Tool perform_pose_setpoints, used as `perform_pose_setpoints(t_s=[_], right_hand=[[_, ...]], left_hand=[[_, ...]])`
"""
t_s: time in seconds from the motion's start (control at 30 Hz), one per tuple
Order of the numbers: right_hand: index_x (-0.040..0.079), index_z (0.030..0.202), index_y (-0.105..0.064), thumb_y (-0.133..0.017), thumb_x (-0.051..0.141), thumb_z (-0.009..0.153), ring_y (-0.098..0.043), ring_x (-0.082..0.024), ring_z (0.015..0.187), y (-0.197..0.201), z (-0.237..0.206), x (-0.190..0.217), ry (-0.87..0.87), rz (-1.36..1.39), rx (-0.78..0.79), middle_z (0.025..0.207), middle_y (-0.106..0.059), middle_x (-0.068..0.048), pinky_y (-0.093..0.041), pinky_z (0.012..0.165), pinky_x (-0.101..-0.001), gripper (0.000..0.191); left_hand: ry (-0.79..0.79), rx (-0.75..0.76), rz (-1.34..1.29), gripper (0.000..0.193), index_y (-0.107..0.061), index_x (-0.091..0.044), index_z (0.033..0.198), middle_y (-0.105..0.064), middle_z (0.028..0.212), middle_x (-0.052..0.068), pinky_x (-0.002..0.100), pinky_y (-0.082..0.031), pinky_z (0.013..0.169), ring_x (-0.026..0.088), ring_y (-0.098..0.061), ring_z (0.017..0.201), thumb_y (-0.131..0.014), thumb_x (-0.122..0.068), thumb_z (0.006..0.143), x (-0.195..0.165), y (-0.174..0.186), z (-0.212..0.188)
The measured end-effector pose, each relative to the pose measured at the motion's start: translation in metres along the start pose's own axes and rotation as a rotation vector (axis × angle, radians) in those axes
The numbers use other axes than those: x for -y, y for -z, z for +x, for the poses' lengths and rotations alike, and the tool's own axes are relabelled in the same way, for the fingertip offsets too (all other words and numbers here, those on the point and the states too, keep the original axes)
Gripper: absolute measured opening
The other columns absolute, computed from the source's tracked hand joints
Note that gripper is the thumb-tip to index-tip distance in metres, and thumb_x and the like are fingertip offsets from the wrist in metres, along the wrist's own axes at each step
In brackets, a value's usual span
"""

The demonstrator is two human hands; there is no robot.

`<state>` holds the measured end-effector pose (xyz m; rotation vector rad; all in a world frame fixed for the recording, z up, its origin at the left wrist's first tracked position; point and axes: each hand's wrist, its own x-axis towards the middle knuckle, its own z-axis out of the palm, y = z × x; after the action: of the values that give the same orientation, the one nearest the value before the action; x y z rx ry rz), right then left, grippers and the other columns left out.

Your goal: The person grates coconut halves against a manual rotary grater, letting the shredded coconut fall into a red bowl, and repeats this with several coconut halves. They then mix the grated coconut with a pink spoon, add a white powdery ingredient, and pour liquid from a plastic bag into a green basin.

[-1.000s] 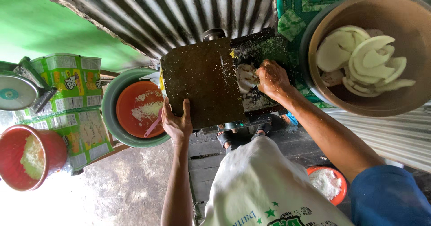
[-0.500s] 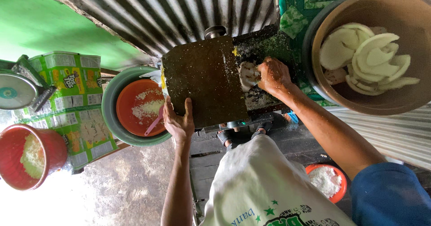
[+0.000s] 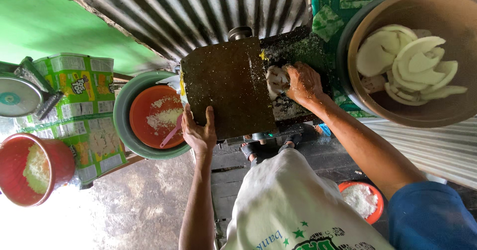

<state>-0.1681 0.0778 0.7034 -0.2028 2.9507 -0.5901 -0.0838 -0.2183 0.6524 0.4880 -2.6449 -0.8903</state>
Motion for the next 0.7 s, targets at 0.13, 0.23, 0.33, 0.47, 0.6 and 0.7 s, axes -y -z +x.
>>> perform_pose_setpoints(t_s=[0.13,0.23,0.33,0.47,0.6,0.7], right_hand=[[0.006,0.115,-0.069,-0.081,0.012,0.073,-0.065,-0.041,0.103,-0.001,0.002,0.001,0.013,-0.035,0.012,0.111,-0.066,-0.023,-0.055,0.086,-0.0514,0.044],[0.007,0.113,-0.069,-0.081,0.012,0.074,-0.065,-0.041,0.105,-0.004,0.003,0.000,-0.017,-0.025,0.049,0.111,-0.066,-0.022,-0.055,0.087,-0.0515,0.041],[0.005,0.114,-0.068,-0.079,0.011,0.077,-0.065,-0.041,0.107,-0.008,0.002,-0.002,-0.013,-0.030,0.037,0.113,-0.065,-0.023,-0.055,0.088,-0.0509,0.038],[0.006,0.116,-0.065,-0.079,0.007,0.072,-0.063,-0.043,0.107,-0.014,0.001,-0.004,-0.008,-0.059,0.034,0.113,-0.063,-0.022,-0.054,0.087,-0.0527,0.046],[0.004,0.120,-0.062,-0.080,0.005,0.070,-0.063,-0.043,0.107,-0.015,-0.001,-0.004,0.001,-0.037,0.031,0.116,-0.062,-0.025,-0.054,0.086,-0.0522,0.053],[0.004,0.123,-0.062,-0.081,0.007,0.072,-0.063,-0.043,0.107,-0.016,-0.001,-0.003,-0.004,-0.015,0.029,0.117,-0.062,-0.025,-0.054,0.087,-0.0522,0.055]], left_hand=[[0.014,0.001,-0.025,0.083,-0.056,0.004,0.143,-0.063,0.138,0.027,0.053,-0.053,0.105,0.041,-0.064,0.125,-0.065,-0.062,0.094,0.001,-0.001,0.000],[0.014,0.010,-0.001,0.083,-0.056,0.004,0.142,-0.064,0.136,0.027,0.054,-0.053,0.103,0.041,-0.064,0.123,-0.065,-0.062,0.093,0.002,-0.002,0.001],[0.012,0.012,0.009,0.082,-0.057,0.004,0.142,-0.065,0.135,0.027,0.054,-0.052,0.102,0.041,-0.064,0.122,-0.065,-0.062,0.093,0.002,-0.001,0.001],[0.003,0.000,-0.019,0.082,-0.057,0.003,0.142,-0.065,0.136,0.027,0.054,-0.051,0.105,0.042,-0.064,0.124,-0.064,-0.063,0.094,0.001,0.000,-0.001],[0.001,-0.011,-0.048,0.084,-0.057,0.002,0.141,-0.065,0.137,0.026,0.053,-0.051,0.109,0.043,-0.062,0.127,-0.065,-0.066,0.093,0.000,0.000,-0.003],[0.028,0.011,0.008,0.088,-0.057,0.003,0.143,-0.062,0.139,0.028,0.054,-0.049,0.106,0.043,-0.061,0.127,-0.065,-0.067,0.091,0.002,-0.002,0.000]])
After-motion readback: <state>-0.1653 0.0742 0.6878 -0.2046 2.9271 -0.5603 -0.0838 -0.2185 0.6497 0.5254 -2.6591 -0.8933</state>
